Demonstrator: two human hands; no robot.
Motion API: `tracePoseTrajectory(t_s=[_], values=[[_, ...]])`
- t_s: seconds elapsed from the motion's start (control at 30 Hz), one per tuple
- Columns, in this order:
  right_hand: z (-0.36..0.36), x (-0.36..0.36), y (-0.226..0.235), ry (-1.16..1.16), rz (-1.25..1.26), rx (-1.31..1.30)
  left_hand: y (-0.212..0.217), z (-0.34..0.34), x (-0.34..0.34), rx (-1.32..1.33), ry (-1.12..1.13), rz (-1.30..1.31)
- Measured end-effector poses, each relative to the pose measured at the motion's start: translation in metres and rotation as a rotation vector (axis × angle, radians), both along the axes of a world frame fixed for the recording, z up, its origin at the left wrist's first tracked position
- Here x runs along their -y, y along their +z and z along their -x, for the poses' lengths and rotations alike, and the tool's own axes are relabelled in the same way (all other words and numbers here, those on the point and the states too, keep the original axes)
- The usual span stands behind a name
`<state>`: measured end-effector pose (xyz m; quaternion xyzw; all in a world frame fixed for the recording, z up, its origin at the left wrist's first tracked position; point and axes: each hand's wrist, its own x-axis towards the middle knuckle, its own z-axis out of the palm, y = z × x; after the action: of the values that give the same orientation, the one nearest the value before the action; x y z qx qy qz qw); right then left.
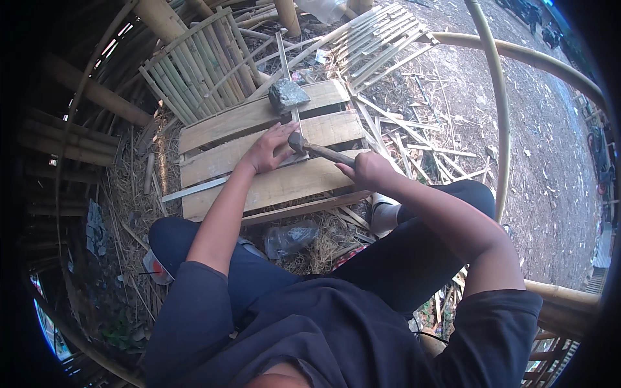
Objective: The person hammers a nail into a wooden slat by hand using a hammer while sitting on the ground.
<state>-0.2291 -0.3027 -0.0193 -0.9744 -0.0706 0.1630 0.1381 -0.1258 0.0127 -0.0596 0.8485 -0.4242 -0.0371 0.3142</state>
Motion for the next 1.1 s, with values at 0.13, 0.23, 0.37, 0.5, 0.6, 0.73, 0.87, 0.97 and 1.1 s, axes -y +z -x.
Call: tracePoseTrajectory(t_s=[0.13, 0.23, 0.37, 0.5, 0.6, 0.73, 0.87, 0.97, 1.1], values=[[0.0, -0.001, -0.003, -0.015, -0.002, -0.023, -0.006, -0.002, 0.0, 0.023, 0.026, 0.048], [0.0, -0.004, 0.001, 0.001, -0.021, -0.015, -0.011, 0.0, -0.008, -0.05, 0.158, 0.343], [0.0, -0.001, 0.004, -0.032, -0.025, -0.019, -0.005, 0.018, -0.007, -0.165, 0.174, 0.288], [0.0, -0.001, 0.009, -0.028, -0.036, -0.028, -0.003, 0.028, -0.003, -0.307, 0.15, 0.228], [-0.002, -0.006, 0.01, -0.022, -0.041, -0.051, -0.007, 0.03, -0.001, -0.273, 0.148, 0.211], [-0.001, -0.005, 0.009, -0.027, -0.029, -0.069, -0.011, 0.033, 0.001, -0.255, 0.174, 0.216], [0.0, -0.005, 0.011, -0.033, -0.034, -0.059, -0.007, 0.035, 0.005, -0.296, 0.22, 0.231], [0.001, -0.005, 0.01, -0.039, -0.017, -0.065, -0.004, 0.038, 0.006, -0.339, 0.33, 0.265], [0.0, -0.003, 0.009, -0.035, -0.037, -0.059, -0.001, 0.041, 0.008, -0.32, 0.395, 0.306]])
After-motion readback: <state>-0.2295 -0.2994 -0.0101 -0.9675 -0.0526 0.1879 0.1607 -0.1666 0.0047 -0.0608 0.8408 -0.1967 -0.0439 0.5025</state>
